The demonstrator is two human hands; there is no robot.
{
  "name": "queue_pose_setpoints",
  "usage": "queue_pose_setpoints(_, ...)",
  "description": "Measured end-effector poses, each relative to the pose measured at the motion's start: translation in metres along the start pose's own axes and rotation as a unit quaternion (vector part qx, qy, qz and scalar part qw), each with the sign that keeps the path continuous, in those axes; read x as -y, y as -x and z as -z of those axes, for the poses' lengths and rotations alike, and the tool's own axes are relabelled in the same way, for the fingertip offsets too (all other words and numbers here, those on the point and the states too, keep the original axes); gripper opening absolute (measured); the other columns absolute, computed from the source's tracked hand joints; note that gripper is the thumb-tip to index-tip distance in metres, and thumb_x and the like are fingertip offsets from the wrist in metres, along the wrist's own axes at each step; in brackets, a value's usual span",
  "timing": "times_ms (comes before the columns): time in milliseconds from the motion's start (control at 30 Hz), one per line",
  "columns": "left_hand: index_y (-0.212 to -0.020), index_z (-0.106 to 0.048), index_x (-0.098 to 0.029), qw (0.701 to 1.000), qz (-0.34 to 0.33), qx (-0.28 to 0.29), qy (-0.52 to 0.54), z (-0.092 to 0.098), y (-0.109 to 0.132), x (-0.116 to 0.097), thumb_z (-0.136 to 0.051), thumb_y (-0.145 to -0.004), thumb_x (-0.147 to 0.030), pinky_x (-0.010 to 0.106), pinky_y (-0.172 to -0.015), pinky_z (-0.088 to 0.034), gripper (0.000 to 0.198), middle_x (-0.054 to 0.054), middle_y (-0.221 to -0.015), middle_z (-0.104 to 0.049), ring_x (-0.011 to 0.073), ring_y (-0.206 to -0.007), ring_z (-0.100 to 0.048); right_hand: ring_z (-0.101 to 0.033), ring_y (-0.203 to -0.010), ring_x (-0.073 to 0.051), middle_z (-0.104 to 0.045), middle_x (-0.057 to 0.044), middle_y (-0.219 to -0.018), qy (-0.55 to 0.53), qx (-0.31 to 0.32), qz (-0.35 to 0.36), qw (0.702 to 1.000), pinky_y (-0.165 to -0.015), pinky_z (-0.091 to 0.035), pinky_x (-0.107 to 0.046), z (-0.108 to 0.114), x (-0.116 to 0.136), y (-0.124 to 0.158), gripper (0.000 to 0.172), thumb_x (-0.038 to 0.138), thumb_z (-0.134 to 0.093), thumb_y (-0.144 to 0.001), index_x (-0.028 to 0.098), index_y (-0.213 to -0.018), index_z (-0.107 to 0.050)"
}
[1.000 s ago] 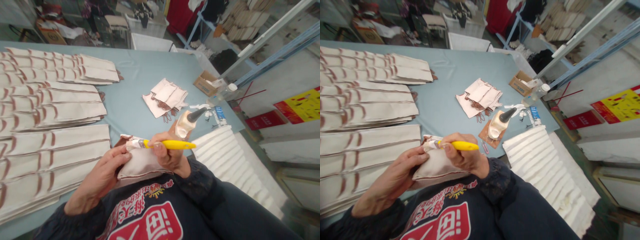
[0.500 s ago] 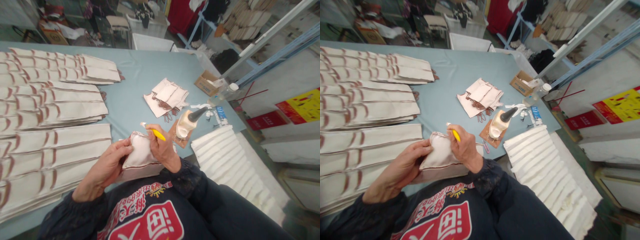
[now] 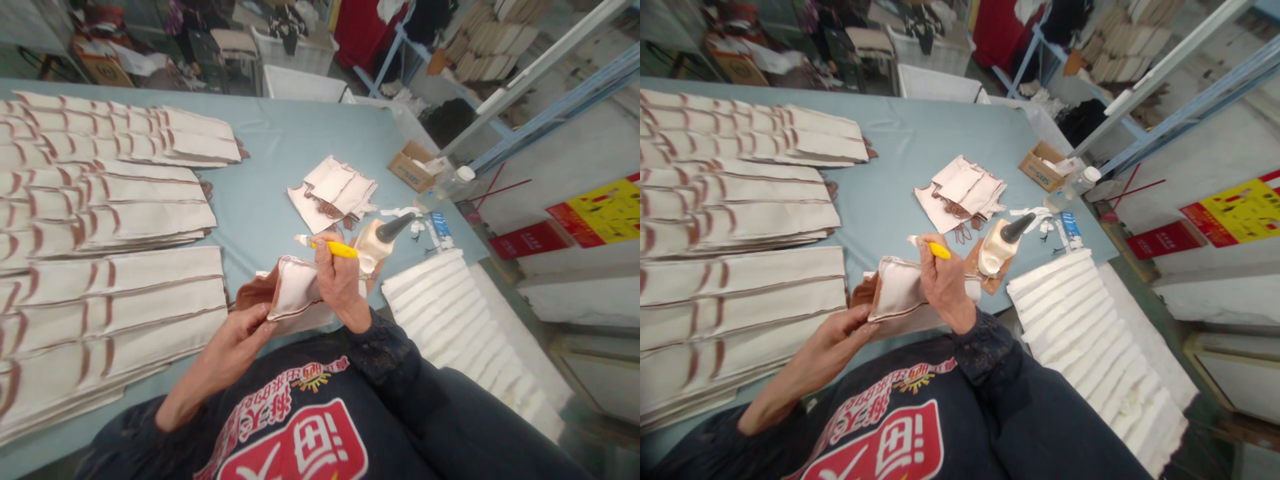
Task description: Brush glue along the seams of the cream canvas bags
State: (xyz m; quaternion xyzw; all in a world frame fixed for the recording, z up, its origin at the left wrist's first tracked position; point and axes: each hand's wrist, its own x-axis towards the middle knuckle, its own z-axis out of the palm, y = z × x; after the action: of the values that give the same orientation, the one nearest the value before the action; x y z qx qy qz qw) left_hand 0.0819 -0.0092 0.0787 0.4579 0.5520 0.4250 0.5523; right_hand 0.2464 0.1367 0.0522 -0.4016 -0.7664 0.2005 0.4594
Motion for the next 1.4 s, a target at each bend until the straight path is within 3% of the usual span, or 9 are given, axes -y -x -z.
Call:
queue_pose_setpoints(167, -0.087, -0.08, -0.02, 0.999, 0.023, -0.039, -0.013, 0.003, 0.008, 0.013, -0.068, -0.094, -0.041, 0.026, -0.067, -0.049, 0.026, 0.003, -0.081, -0.077, 0.0208, -0.073, -0.064, -0.059, -0.059, -0.012, -0.061, 0.004, -0.071, -0.036, -0.013, 0.019, 0.999, -0.059, -0.05, -0.025, 0.006, 0.0, 0.006, 0.022, 0.032, -0.045, -0.11, 0.023, -0.109, -0.065)
queue_pose_setpoints(333, -0.092, -0.082, -0.021, 0.997, 0.011, -0.069, -0.044, 0.006, 0.016, 0.019, -0.068, -0.094, -0.036, 0.028, -0.078, -0.05, 0.02, 0.005, -0.088, -0.077, 0.0239, -0.084, -0.066, -0.059, -0.055, -0.01, -0.07, 0.001, -0.076, -0.149, 0.053, 0.028, 0.987, -0.053, -0.049, -0.023, 0.035, 0.03, 0.023, 0.02, 0.027, -0.047, -0.109, 0.021, -0.105, -0.065)
queue_pose_setpoints(500, -0.086, -0.08, -0.023, 0.993, -0.036, -0.089, -0.069, 0.001, 0.018, 0.014, -0.068, -0.095, -0.031, 0.029, -0.085, -0.049, 0.017, 0.006, -0.089, -0.075, 0.0255, -0.088, -0.064, -0.071, -0.062, -0.013, -0.076, 0.0, -0.074, -0.134, 0.071, 0.143, 0.978, -0.06, -0.058, -0.025, 0.044, 0.064, 0.035, 0.022, 0.023, -0.047, -0.106, 0.023, -0.093, -0.065)
queue_pose_setpoints(700, -0.076, -0.075, -0.022, 0.991, -0.039, -0.104, -0.075, -0.001, 0.017, 0.005, -0.072, -0.091, -0.031, 0.028, -0.073, -0.047, 0.018, 0.004, -0.079, -0.073, 0.0217, -0.073, -0.06, -0.06, -0.045, -0.01, -0.067, 0.004, -0.058, -0.202, 0.079, 0.251, 0.943, -0.046, -0.049, -0.024, 0.034, 0.076, 0.042, 0.027, 0.028, -0.044, -0.109, 0.022, -0.09, -0.062)
queue_pose_setpoints(900, -0.098, -0.083, -0.022, 0.992, 0.011, -0.123, -0.039, -0.001, 0.017, 0.005, -0.077, -0.085, -0.033, 0.028, -0.071, -0.048, 0.018, 0.003, -0.081, -0.078, 0.0235, -0.076, -0.066, -0.064, -0.048, -0.011, -0.069, 0.005, -0.061, -0.169, 0.028, 0.183, 0.968, -0.051, -0.053, -0.025, 0.04, 0.074, 0.035, 0.027, 0.031, -0.045, -0.109, 0.025, -0.089, -0.063)
queue_pose_setpoints(1000, -0.11, -0.082, -0.021, 0.99, 0.043, -0.132, -0.016, -0.002, 0.017, 0.007, -0.078, -0.084, -0.034, 0.028, -0.073, -0.051, 0.03, 0.005, -0.091, -0.081, 0.025, -0.081, -0.069, -0.063, -0.048, -0.01, -0.07, 0.005, -0.062, -0.174, 0.059, 0.223, 0.957, -0.052, -0.055, -0.023, 0.033, 0.072, 0.037, 0.026, 0.029, -0.044, -0.109, 0.025, -0.09, -0.061)
queue_pose_setpoints(1067, -0.107, -0.082, -0.019, 0.991, 0.052, -0.127, -0.001, -0.004, 0.016, 0.008, -0.077, -0.084, -0.035, 0.029, -0.075, -0.053, 0.028, 0.006, -0.092, -0.081, 0.0258, -0.083, -0.07, -0.063, -0.047, -0.01, -0.069, 0.004, -0.062, -0.191, 0.069, 0.24, 0.949, -0.052, -0.055, -0.022, 0.03, 0.07, 0.038, 0.026, 0.028, -0.044, -0.108, 0.024, -0.09, -0.062)
queue_pose_setpoints(1233, -0.103, -0.083, -0.02, 0.994, 0.061, -0.09, 0.032, -0.01, 0.016, 0.01, -0.073, -0.09, -0.041, 0.028, -0.071, -0.051, 0.027, 0.006, -0.088, -0.08, 0.0249, -0.08, -0.067, -0.067, -0.054, -0.014, -0.071, 0.002, -0.065, -0.146, 0.034, 0.169, 0.974, -0.054, -0.057, -0.027, 0.032, 0.065, 0.04, 0.018, 0.023, -0.051, -0.102, 0.025, -0.092, -0.065)
queue_pose_setpoints(1400, -0.086, -0.082, -0.019, 0.995, 0.033, -0.089, 0.0, -0.011, 0.015, 0.012, -0.075, -0.087, -0.046, 0.029, -0.07, -0.05, 0.028, 0.004, -0.08, -0.077, 0.0227, -0.074, -0.062, -0.064, -0.05, -0.012, -0.069, 0.004, -0.063, -0.18, 0.057, 0.232, 0.954, -0.052, -0.055, -0.024, 0.029, 0.072, 0.047, 0.021, 0.027, -0.046, -0.106, 0.023, -0.096, -0.064)
